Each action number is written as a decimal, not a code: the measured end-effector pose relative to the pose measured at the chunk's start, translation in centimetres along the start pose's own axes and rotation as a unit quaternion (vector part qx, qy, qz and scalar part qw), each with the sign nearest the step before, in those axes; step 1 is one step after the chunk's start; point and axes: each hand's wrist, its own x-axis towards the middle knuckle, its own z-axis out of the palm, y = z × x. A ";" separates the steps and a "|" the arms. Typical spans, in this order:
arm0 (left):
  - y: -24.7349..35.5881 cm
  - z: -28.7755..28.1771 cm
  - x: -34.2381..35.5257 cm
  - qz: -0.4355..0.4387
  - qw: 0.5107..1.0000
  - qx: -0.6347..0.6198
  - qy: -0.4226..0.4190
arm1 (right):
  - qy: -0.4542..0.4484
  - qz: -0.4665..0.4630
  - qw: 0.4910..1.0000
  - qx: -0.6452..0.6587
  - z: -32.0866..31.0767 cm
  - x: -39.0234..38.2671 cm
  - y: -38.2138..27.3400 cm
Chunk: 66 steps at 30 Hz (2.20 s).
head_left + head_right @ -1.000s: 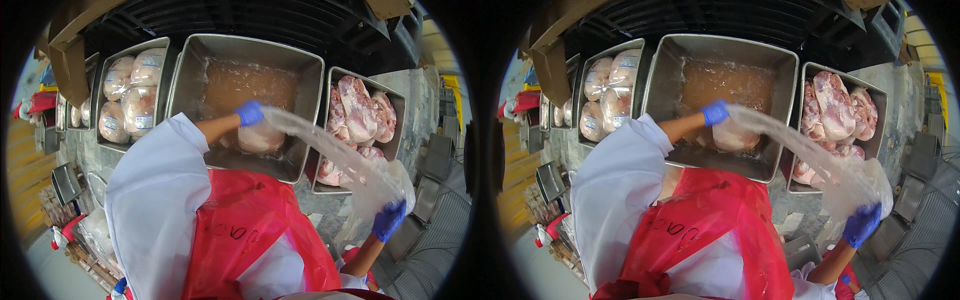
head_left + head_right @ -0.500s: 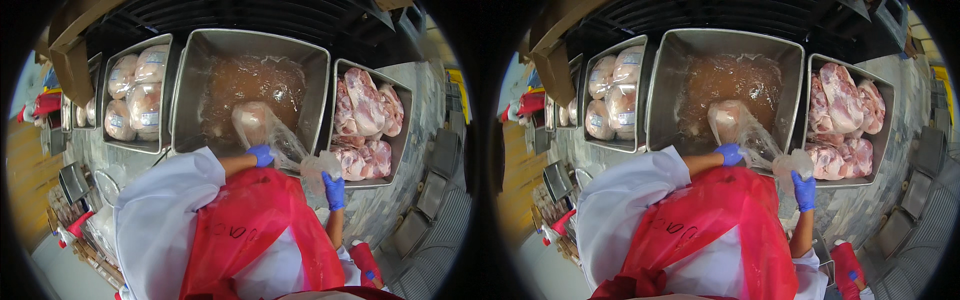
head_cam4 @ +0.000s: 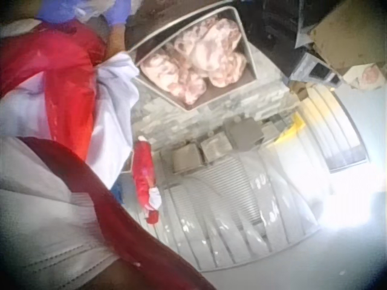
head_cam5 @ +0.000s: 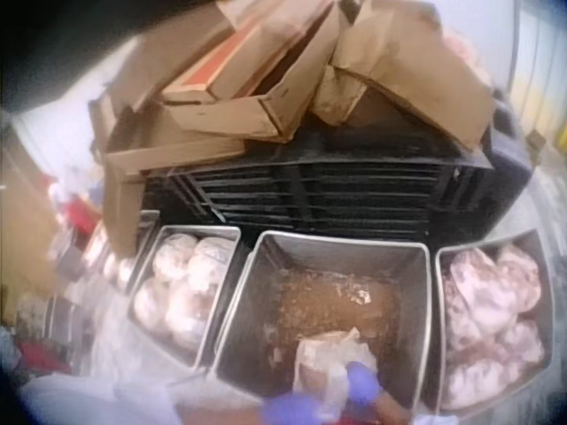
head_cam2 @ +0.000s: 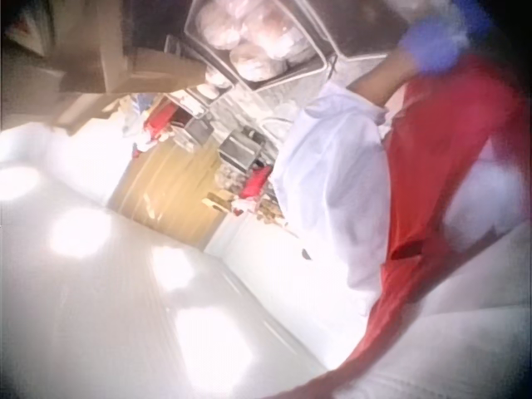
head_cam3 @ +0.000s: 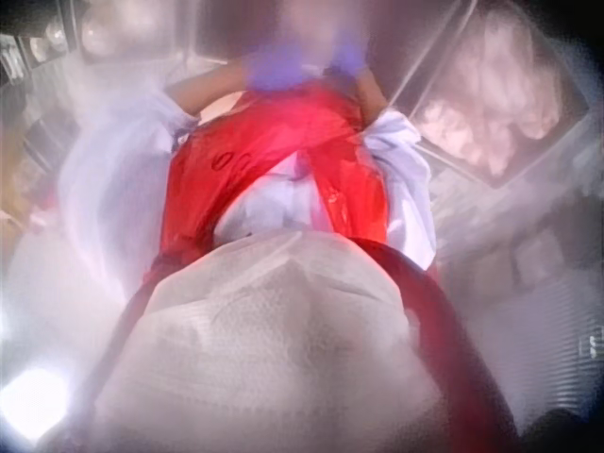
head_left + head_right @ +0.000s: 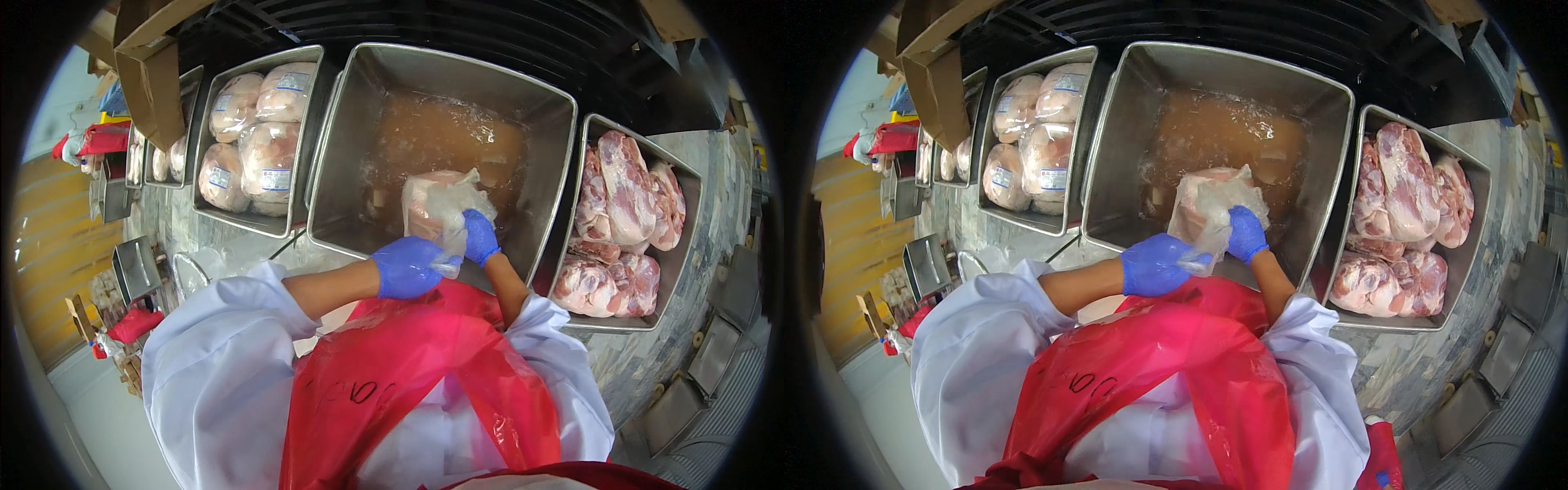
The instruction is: The person uses a knife to trim fat and connective tissue from large pieces of raw meat in a metal tray. They handle the meat with gloved hands, repositioning the pieces to access different sides and removing excess material. The trimmed pieces are then placed into a separate tray.
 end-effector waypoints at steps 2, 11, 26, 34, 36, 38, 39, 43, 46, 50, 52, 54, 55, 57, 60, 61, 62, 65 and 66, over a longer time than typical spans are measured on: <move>-0.7 -0.1 -1.2 -0.017 0.999 -0.044 0.014 | -0.095 0.044 0.989 0.102 -2.5 0.0 -2.0; -10.1 1.3 0.6 0.009 0.966 -0.174 0.191 | 0.002 0.178 0.938 0.296 -2.0 -9.7 -3.8; -16.3 12.3 20.4 0.050 0.985 0.108 -0.124 | -0.001 0.098 0.995 0.005 -28.5 -14.9 -14.3; -11.7 9.7 15.1 0.052 0.985 0.073 -0.145 | 0.447 0.409 0.758 0.241 -34.6 -25.3 -15.2; -10.1 8.0 11.5 -0.016 0.977 0.103 -0.184 | 0.550 0.425 0.614 0.375 -36.1 -25.7 -14.2; -8.0 6.5 9.0 -0.009 0.979 0.101 -0.176 | 0.624 0.452 0.570 0.285 -36.6 -27.2 -12.7; -7.0 5.5 8.0 0.006 0.981 0.086 -0.172 | 0.615 0.443 0.629 0.172 -37.6 -27.8 -13.0; 0.0 2.2 4.6 0.074 0.987 0.026 -0.140 | 0.627 0.361 0.690 -0.012 -40.7 -29.3 -13.1; 5.5 -0.4 4.6 0.233 0.968 -0.078 -0.038 | 0.729 0.327 0.554 0.235 -43.6 -28.1 -12.5; 16.3 -6.1 6.7 0.425 0.880 -0.189 0.093 | 0.457 0.476 0.734 0.160 -37.5 -28.2 -6.6; 19.2 -5.3 8.8 0.431 0.866 -0.251 0.043 | 0.350 0.475 0.786 0.186 -31.1 -25.5 -3.5; 20.4 -4.7 9.3 0.448 0.870 -0.197 0.067 | 0.275 0.426 0.827 0.243 -25.7 -20.1 -1.7; 20.7 -3.9 9.7 0.453 0.874 -0.164 0.061 | 0.277 0.391 0.837 0.264 -22.7 -17.1 -1.5; 19.5 -4.8 9.2 0.477 0.865 -0.102 0.119 | 0.314 0.308 0.862 0.253 -19.6 -10.1 -2.4; 16.7 -8.0 11.7 0.557 0.775 -0.008 0.298 | 0.419 0.153 0.861 0.244 -18.6 0.8 -3.8; 15.8 -10.2 9.7 0.490 0.828 -0.042 0.268 | 0.454 0.127 0.853 0.226 -19.8 2.5 -4.0; 14.3 -13.0 7.0 0.425 0.873 -0.062 0.229 | 0.481 0.110 0.844 0.210 -21.8 3.1 -4.1; 6.7 -17.7 4.7 0.340 0.835 -0.129 0.412 | 0.470 0.040 0.841 0.265 -26.7 5.9 -7.4; 4.8 -17.6 3.8 0.279 0.829 -0.208 0.437 | 0.454 0.059 0.839 0.294 -27.8 6.0 -8.1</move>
